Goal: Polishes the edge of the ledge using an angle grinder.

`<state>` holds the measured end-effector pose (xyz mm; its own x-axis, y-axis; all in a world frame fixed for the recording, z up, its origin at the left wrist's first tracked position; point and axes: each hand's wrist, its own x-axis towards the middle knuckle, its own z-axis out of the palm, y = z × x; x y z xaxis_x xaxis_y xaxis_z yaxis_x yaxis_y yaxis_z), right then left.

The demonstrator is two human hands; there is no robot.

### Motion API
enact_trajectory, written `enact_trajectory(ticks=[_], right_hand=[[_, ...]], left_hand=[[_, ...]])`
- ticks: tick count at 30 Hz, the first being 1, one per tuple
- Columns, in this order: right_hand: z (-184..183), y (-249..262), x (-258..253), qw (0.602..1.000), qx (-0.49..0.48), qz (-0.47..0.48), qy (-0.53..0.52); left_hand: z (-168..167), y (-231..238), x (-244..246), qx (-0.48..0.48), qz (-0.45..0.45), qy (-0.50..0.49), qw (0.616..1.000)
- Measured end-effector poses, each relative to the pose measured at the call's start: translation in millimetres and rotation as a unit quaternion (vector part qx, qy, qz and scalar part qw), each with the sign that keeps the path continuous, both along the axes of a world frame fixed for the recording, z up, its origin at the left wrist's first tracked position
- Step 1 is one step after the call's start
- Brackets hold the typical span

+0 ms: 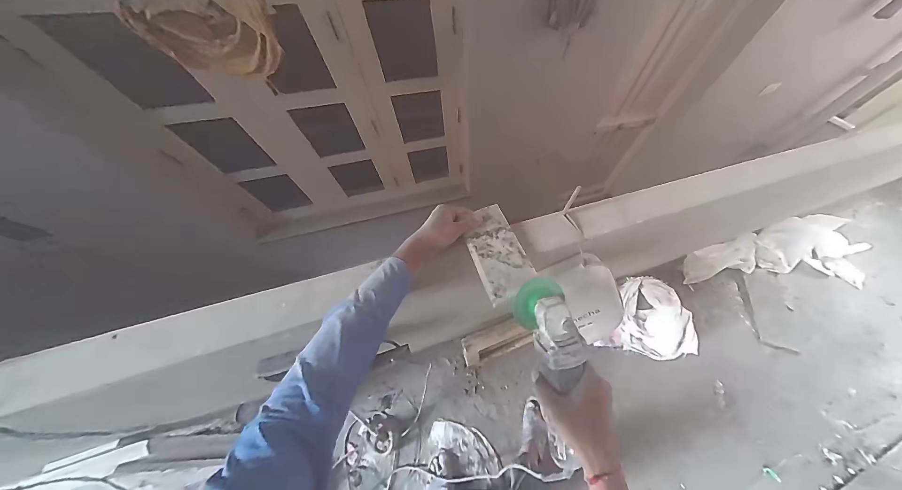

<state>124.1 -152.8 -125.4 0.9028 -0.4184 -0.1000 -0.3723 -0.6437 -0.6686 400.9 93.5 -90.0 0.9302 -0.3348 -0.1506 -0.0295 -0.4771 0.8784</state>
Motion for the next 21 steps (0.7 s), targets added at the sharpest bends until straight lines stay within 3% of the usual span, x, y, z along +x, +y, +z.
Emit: enact_trajectory(ticks=[3, 8, 12, 16, 21], right_hand=[[-4, -1, -2, 1.000, 0.019, -0.018, -0.006], [-8, 25, -13, 0.998, -0.017, 0.054, -0.006], [-14, 38, -16, 0.999, 0.000, 0.045, 0.002], [-27, 42, -18, 0.999, 0.035, 0.012, -0.007], [-28, 44, -19, 0.999, 0.012, 0.034, -0.010]], left_hand=[[2, 1, -6, -0.010, 0.002, 0.005, 1.000], [6, -4, -4, 0.002, 0.010, 0.014, 1.000], [14, -13, 0, 0.009, 0.023, 0.022, 0.999], [1, -11, 8, 0.005, 0.017, 0.016, 1.000], [-7, -8, 14, 0.040, 0.021, 0.007, 0.999]])
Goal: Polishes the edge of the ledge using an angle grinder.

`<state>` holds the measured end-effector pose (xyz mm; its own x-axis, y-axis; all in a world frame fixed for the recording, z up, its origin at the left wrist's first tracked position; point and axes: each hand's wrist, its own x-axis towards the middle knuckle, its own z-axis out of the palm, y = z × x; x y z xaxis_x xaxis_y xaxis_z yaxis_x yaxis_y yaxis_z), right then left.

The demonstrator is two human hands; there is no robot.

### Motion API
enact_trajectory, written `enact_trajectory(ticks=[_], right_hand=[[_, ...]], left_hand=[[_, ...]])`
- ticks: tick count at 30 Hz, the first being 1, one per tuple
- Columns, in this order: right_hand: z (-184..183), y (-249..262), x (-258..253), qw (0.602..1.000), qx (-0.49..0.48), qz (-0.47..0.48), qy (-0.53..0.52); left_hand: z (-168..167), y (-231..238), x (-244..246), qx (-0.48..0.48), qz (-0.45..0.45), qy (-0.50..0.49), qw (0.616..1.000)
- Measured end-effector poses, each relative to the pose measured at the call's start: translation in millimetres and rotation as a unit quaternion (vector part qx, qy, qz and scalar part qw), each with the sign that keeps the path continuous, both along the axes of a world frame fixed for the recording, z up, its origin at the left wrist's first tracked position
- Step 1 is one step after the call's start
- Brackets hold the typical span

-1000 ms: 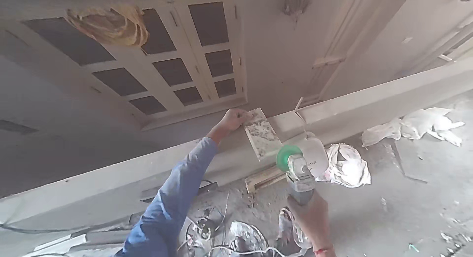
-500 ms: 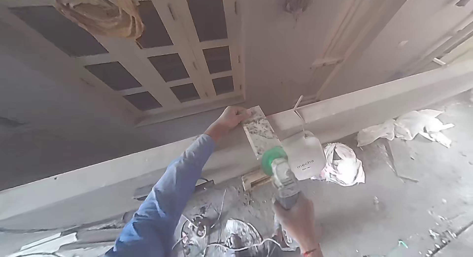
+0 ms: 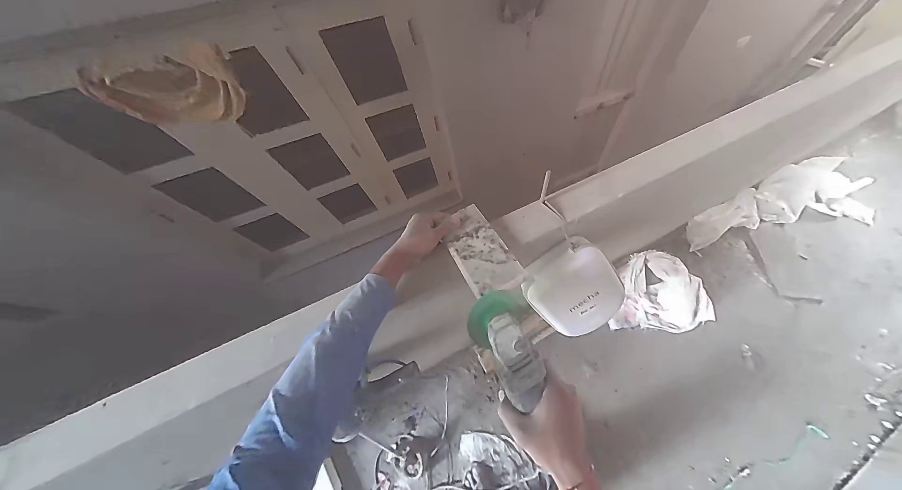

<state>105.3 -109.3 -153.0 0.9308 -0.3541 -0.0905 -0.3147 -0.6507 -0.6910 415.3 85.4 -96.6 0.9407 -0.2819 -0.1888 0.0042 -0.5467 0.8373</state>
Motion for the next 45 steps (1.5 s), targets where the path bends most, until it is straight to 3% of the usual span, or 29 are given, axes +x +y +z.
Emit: enact_trajectory(ticks=[6, 10, 17, 21, 25, 30, 34, 39, 45], right_hand=[[-11, -3, 9, 0.995, 0.081, -0.055, -0.022], [-17, 9, 6, 0.996, 0.061, -0.025, -0.065], [-39, 11, 12, 0.988, 0.117, -0.053, -0.088], [-52, 23, 11, 0.986, 0.091, -0.033, -0.137], [-60, 21, 20, 0.978, 0.147, -0.078, -0.128], [-82, 29, 23, 0.974, 0.098, -0.030, -0.203], [-89, 28, 30, 0.962, 0.140, -0.070, -0.223], [-89, 8, 42, 0.945, 0.205, -0.144, -0.212], [-97, 14, 47, 0.944, 0.191, -0.137, -0.232]], left_hand=[[5, -2, -2, 0.014, -0.005, -0.003, 1.000], [8, -5, -3, 0.033, -0.006, -0.013, 0.999], [5, -7, -5, -0.025, 0.022, 0.015, 0.999], [8, -8, -5, 0.011, 0.017, 0.005, 1.000], [14, -12, -4, 0.049, 0.019, -0.001, 0.999], [11, -10, -6, 0.027, 0.003, -0.007, 1.000], [11, -10, -3, 0.046, 0.000, -0.013, 0.999], [9, -10, -8, -0.015, 0.002, -0.008, 1.000], [5, -6, -5, -0.049, 0.006, -0.004, 0.999]])
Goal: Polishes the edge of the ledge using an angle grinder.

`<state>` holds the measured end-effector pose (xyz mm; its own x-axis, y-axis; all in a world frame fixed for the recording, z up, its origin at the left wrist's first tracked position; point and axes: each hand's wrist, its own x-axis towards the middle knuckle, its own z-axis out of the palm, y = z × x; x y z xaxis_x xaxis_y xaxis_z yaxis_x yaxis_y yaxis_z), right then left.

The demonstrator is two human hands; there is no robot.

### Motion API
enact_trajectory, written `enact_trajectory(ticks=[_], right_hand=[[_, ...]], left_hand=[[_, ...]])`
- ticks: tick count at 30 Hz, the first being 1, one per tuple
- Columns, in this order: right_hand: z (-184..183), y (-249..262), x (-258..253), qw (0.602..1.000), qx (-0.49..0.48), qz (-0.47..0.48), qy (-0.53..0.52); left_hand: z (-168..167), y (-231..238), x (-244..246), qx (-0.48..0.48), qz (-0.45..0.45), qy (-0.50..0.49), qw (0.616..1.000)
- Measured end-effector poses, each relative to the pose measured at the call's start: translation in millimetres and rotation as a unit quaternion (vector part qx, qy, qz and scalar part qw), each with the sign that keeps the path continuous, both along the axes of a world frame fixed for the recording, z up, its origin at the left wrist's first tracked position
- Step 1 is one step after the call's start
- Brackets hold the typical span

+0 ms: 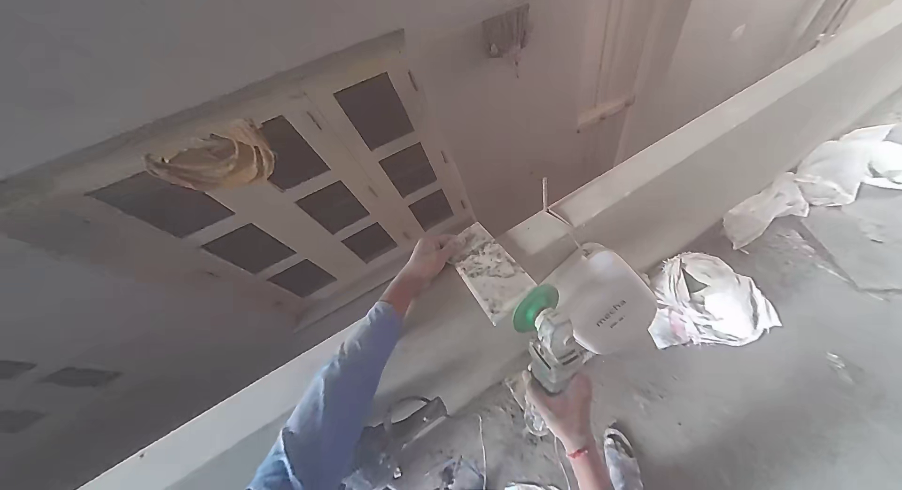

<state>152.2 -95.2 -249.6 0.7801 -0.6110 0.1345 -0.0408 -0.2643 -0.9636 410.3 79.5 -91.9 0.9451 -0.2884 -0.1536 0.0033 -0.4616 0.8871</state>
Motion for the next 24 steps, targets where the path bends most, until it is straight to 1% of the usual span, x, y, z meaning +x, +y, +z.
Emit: enact_trajectory(ticks=[2, 6, 8, 10, 13, 15, 19, 21, 24], right_hand=[[-4, 9, -4, 1.000, -0.014, 0.016, -0.018], [-3, 19, -11, 0.994, -0.076, 0.043, -0.062], [-2, 18, -14, 0.996, -0.079, 0.034, -0.038], [-1, 9, -14, 0.998, -0.049, 0.027, 0.002], [12, -6, -12, 0.998, -0.040, 0.030, 0.033], [20, -11, -14, 0.995, -0.079, 0.043, 0.043], [38, -12, -27, 0.975, -0.203, 0.059, 0.073], [46, -15, -30, 0.970, -0.216, 0.058, 0.091], [52, -24, -30, 0.973, -0.193, 0.057, 0.115]], left_hand=[[-3, 1, 1, -0.008, -0.005, 0.000, 1.000], [-3, 2, 2, -0.024, -0.007, 0.005, 1.000], [-2, 3, 1, -0.012, -0.009, 0.007, 1.000], [0, 3, 0, 0.006, -0.014, -0.005, 1.000], [3, 3, -3, 0.018, -0.011, -0.010, 1.000], [3, 5, -3, 0.012, -0.011, -0.005, 1.000], [-4, 8, 2, 0.022, -0.015, -0.010, 1.000], [-5, 9, 2, 0.009, -0.018, -0.007, 1.000], [-5, 10, 2, 0.008, -0.022, -0.009, 1.000]])
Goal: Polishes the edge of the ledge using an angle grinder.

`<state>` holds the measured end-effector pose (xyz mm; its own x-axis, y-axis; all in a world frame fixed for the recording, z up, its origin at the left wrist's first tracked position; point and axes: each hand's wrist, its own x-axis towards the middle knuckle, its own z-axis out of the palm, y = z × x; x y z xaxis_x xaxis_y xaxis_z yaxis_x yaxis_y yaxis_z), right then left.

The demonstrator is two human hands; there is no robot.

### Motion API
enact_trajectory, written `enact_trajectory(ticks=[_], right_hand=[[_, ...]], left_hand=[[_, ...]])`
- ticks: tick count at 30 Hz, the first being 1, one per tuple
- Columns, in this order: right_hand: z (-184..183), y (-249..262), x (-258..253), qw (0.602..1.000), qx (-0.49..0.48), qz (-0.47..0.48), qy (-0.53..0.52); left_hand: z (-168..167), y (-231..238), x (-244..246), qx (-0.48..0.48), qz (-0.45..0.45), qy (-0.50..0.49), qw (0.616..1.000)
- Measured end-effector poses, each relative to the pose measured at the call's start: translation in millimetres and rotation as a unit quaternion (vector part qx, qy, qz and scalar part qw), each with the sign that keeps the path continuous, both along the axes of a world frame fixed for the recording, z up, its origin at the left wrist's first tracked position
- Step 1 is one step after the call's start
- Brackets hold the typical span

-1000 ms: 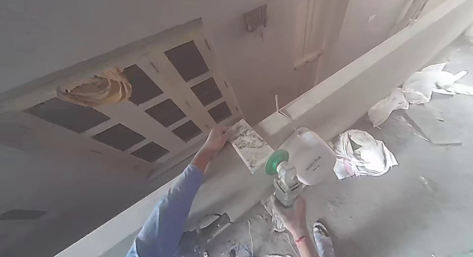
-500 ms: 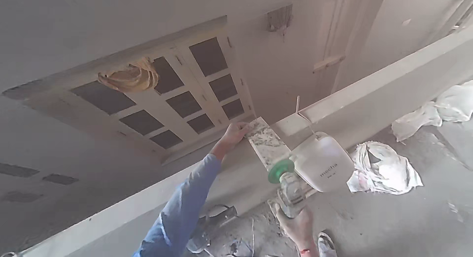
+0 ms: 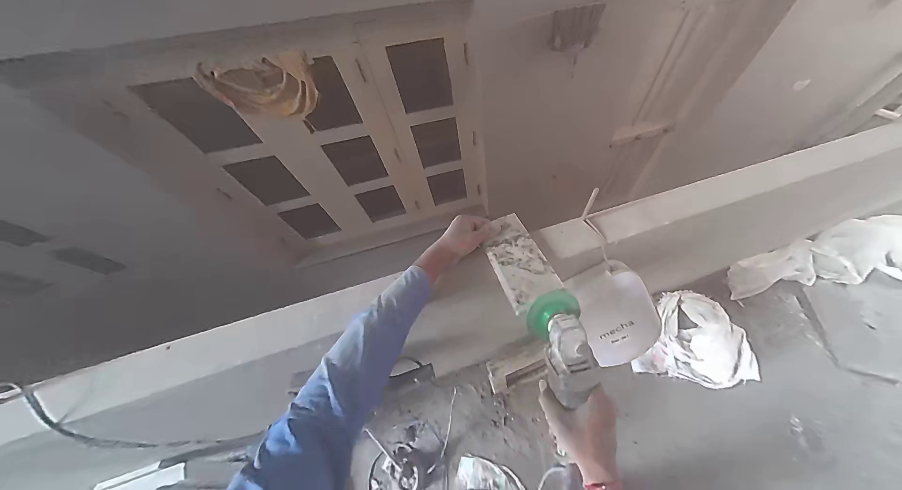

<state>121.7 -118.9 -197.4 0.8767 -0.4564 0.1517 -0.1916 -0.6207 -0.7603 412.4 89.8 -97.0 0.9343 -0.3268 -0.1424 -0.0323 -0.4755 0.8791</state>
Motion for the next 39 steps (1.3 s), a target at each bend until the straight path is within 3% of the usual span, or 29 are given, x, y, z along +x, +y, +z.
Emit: enact_trajectory(ticks=[5, 16, 29, 39], right_hand=[[6, -2, -3, 0.999, -0.043, 0.019, -0.001], [-22, 26, -11, 0.991, -0.127, 0.008, -0.051], [-23, 32, -14, 0.986, -0.165, 0.001, -0.030], [-37, 26, -11, 0.970, -0.228, -0.013, -0.087]], left_hand=[[-4, 2, -1, -0.003, -0.003, 0.002, 1.000], [-6, 7, -5, -0.022, -0.017, 0.005, 1.000], [-3, 1, -1, 0.004, 0.004, 0.006, 1.000], [1, -2, 1, 0.007, 0.003, 0.014, 1.000]])
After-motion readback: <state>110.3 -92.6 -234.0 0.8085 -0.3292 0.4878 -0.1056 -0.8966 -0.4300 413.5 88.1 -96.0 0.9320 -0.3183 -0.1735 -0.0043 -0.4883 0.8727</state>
